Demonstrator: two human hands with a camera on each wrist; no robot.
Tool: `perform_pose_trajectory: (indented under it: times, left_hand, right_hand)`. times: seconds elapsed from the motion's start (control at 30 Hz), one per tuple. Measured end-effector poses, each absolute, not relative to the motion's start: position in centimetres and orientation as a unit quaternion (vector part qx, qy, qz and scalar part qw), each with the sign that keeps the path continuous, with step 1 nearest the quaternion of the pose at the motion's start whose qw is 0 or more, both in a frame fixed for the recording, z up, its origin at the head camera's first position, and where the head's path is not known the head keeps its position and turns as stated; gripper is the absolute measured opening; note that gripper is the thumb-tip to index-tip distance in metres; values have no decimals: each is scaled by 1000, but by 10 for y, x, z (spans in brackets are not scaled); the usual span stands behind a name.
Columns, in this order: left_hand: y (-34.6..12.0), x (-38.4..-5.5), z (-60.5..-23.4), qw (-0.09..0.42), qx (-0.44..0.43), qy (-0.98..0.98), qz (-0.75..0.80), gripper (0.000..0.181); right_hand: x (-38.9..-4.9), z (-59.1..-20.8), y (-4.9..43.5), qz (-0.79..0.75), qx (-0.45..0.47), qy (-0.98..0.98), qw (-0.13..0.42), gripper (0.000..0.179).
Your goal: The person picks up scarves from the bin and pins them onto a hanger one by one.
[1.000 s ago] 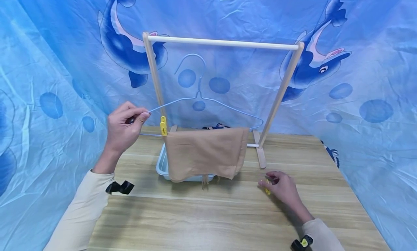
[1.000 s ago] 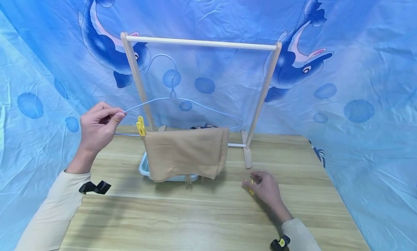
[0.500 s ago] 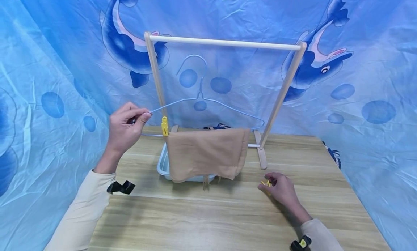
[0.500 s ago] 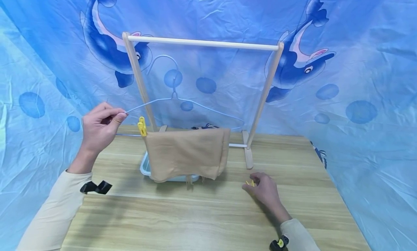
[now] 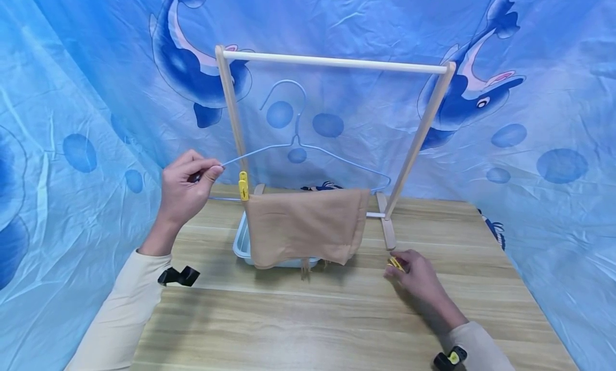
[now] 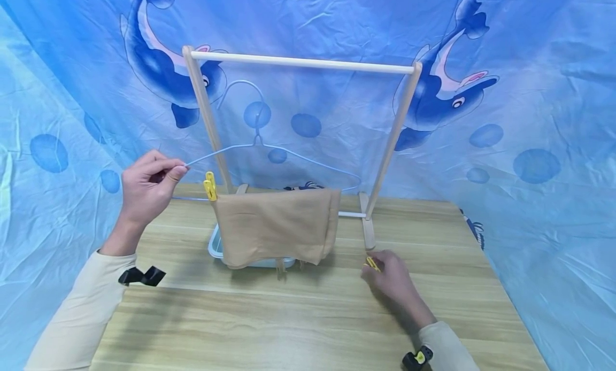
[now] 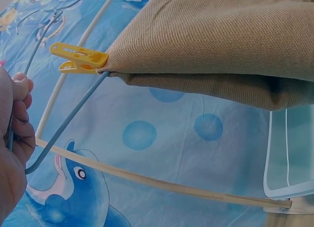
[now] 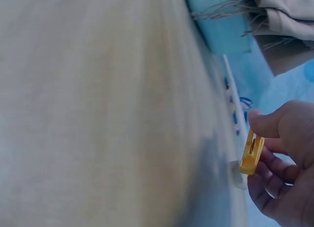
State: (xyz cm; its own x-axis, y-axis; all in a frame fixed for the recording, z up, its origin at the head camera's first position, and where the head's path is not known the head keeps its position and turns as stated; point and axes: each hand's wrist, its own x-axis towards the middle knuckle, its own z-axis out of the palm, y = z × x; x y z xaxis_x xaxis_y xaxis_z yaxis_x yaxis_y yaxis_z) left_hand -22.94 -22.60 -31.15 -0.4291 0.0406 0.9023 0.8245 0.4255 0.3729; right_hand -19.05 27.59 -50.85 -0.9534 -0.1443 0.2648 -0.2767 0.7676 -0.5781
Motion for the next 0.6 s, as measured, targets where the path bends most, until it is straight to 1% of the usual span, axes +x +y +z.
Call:
perform_pose_trajectory:
  times: [0.1, 0.2, 0.33, 0.47, 0.6]
  left_hand:
    - [-226, -229, -311, 443, -300, -720, -443, 9]
    - [-226, -229, -310, 444, -300, -720, -442, 10]
    - [-225, -229, -310, 442, -300, -721, -440, 10]
    - [-225, -228, -309, 442, -302, -722, -440, 15]
    - [-225, -228, -308, 442, -304, -721, -439, 19]
  right_hand:
    - [-191, -496, 276, 335, 135, -925, 114, 37]
    - [-191, -482, 275, 333, 148, -922, 127, 36]
    - [-192, -463, 274, 322, 164, -918, 161, 36]
    - [-196, -446, 275, 319, 176, -909, 201, 35]
    - [-199, -427, 275, 334, 186, -897, 221, 33]
